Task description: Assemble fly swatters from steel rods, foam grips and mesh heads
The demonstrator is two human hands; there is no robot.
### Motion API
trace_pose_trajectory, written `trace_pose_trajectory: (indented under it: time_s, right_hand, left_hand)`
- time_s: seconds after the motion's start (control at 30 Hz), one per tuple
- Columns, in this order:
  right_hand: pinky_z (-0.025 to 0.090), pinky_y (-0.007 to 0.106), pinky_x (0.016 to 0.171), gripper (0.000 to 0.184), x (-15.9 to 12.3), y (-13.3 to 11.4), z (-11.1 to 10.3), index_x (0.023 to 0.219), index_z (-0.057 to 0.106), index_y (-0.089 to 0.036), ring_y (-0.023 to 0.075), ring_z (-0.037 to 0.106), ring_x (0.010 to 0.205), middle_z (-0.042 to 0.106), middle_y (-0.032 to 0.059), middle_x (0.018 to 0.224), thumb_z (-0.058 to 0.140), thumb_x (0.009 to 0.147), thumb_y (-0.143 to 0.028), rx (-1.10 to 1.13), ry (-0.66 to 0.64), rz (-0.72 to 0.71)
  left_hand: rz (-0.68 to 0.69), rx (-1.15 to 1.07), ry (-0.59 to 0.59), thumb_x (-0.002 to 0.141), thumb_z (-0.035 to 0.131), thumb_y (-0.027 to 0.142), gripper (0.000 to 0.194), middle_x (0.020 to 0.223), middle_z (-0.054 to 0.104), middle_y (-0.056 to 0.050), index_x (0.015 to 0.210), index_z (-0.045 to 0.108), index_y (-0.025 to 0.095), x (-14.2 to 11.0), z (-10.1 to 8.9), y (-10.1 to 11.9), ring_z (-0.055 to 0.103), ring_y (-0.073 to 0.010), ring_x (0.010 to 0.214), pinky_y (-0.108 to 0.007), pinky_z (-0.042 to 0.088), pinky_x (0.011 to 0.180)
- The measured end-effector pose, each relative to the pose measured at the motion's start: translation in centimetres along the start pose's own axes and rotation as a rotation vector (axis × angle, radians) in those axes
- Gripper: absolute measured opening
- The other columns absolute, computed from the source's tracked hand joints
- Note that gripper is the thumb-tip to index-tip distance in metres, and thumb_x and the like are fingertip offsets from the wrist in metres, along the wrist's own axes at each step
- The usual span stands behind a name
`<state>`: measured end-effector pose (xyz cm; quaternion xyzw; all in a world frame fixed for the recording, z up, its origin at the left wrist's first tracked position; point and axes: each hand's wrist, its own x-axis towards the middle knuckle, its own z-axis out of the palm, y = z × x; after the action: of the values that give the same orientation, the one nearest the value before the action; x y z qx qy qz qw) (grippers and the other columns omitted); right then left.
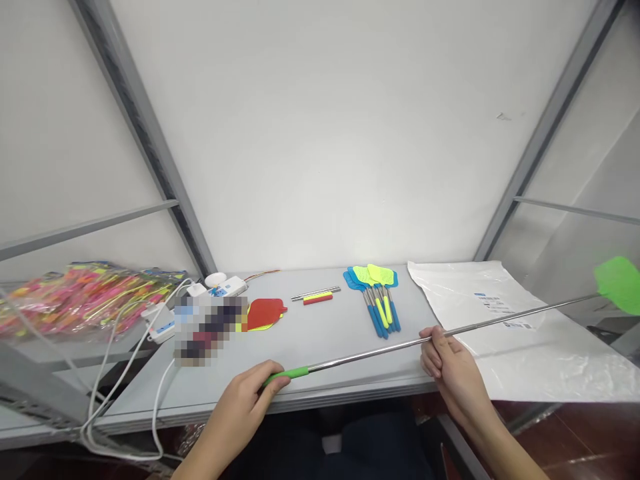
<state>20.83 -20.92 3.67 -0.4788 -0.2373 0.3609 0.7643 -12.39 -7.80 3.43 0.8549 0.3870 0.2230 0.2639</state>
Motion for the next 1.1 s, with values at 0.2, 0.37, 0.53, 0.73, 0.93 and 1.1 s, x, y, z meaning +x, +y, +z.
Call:
trace_pose_trajectory:
  time_s: [0.2,0.37,0.53,0.73,0.93,1.1]
  right_hand:
    - [0.026,0.023,0.044,0.028,-0.8,1.6,0.8,0.093,0.065,-0.018,0.0067,0.026,0.045,0.034,-0.0070,0.054,0.064,0.086,-0.044,0.092,-0.112,0.132]
    - [0.031,0.023,0.046,0.027,-1.3,2.0,1.2,0.101,0.066,-0.018,0.0070,0.030,0.047,0.043,-0.0041,0.063,0.064,0.087,-0.041,0.192,-0.190,0.262]
    - [0.034,0.023,0.047,0.022,-1.9,2.8,1.8,0.098,0.066,-0.020,0.0077,0.032,0.049,0.045,-0.0034,0.064,0.067,0.085,-0.038,0.195,-0.206,0.320]
    - [0.033,0.022,0.045,0.024,-2.4,3.2,2.3,0.093,0.066,-0.020,0.0070,0.029,0.047,0.041,-0.0049,0.060,0.067,0.084,-0.042,0.197,-0.160,0.365]
    - [0.033,0.023,0.046,0.024,-2.6,3.1,2.7,0.096,0.066,-0.020,0.0084,0.032,0.048,0.043,-0.0043,0.060,0.067,0.084,-0.040,0.142,-0.151,0.327]
    - [0.035,0.025,0.048,0.031,-2.2,2.2,2.7,0.098,0.068,-0.020,0.0098,0.037,0.051,0.046,-0.0024,0.062,0.060,0.087,-0.048,0.199,-0.152,0.300]
  left_hand:
    - [-0.231,-0.550,0.308,0.083,0.064,0.048,0.030,0.067,0.057,0.003,0.097,0.061,0.022,-1.9,-0.2,-0.8,0.048,-0.0122,0.055,-0.023,0.037,0.052]
    - [-0.285,-1.075,0.481,0.078,0.071,0.045,0.033,0.062,0.050,0.006,0.095,0.059,0.019,-2.2,0.6,-0.1,0.039,-0.0064,0.045,-0.020,0.036,0.046]
    - [-0.335,-1.096,0.745,0.079,0.069,0.052,0.039,0.060,0.043,0.008,0.077,0.051,0.018,-1.8,2.2,-0.5,0.036,-0.0042,0.041,-0.019,0.032,0.039]
    - [-0.284,-1.016,0.890,0.086,0.061,0.053,0.038,0.060,0.038,0.008,0.076,0.050,0.018,-2.2,3.2,-0.1,0.037,-0.0051,0.046,-0.018,0.034,0.042]
    - [-0.247,-1.055,0.897,0.088,0.059,0.049,0.031,0.059,0.034,0.009,0.081,0.051,0.019,-2.0,3.3,1.7,0.037,-0.0054,0.044,-0.019,0.034,0.041]
    - [-0.275,-1.146,0.862,0.088,0.061,0.045,0.026,0.061,0.042,0.008,0.098,0.055,0.022,-1.7,3.6,2.1,0.039,-0.0058,0.043,-0.018,0.035,0.040]
